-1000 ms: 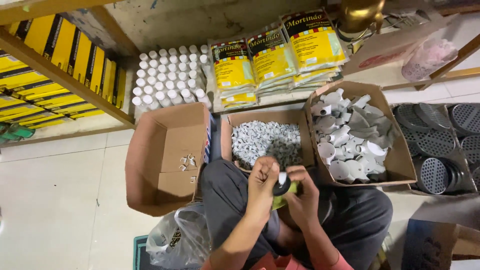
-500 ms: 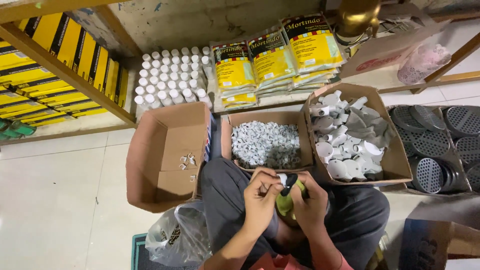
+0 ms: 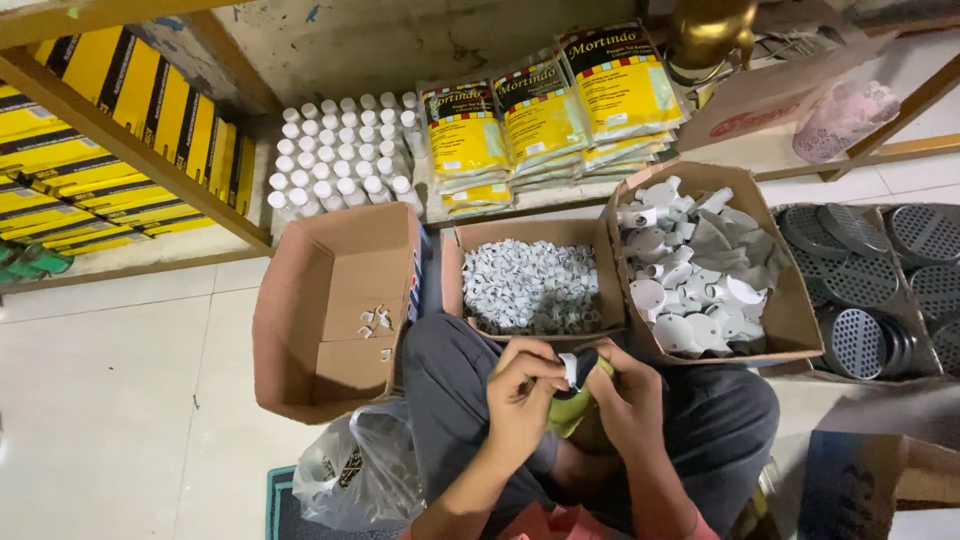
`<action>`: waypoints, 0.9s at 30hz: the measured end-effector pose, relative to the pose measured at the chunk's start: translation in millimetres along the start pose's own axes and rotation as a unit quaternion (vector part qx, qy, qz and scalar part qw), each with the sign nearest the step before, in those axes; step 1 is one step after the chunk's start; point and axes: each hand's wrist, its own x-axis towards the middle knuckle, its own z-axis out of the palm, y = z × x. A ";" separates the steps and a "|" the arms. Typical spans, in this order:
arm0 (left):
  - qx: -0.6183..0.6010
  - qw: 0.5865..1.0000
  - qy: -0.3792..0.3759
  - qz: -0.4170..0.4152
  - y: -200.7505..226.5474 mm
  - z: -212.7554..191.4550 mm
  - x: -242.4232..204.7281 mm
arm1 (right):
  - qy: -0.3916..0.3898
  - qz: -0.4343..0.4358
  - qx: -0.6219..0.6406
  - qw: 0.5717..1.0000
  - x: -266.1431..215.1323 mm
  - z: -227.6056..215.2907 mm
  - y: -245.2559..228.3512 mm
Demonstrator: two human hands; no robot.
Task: Assembling small white plastic clips or components onto a larger black and yellow tool or part.
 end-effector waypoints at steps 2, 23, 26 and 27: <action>0.011 0.998 -0.040 0.048 -4.3 -12.4 7.0 | -0.033 0.042 0.015 0.998 -1.1 -7.5 6.2; 0.018 0.998 -0.064 0.000 -34.1 -39.2 6.1 | -0.143 0.303 0.258 0.906 26.1 21.8 -3.5; -0.036 0.997 -0.005 -0.070 -52.7 -55.3 3.6 | -0.152 0.333 0.253 0.896 34.9 49.4 6.2; -0.058 0.991 0.029 -0.120 -56.9 -60.7 1.4 | -0.138 0.350 0.244 0.894 35.7 58.6 14.0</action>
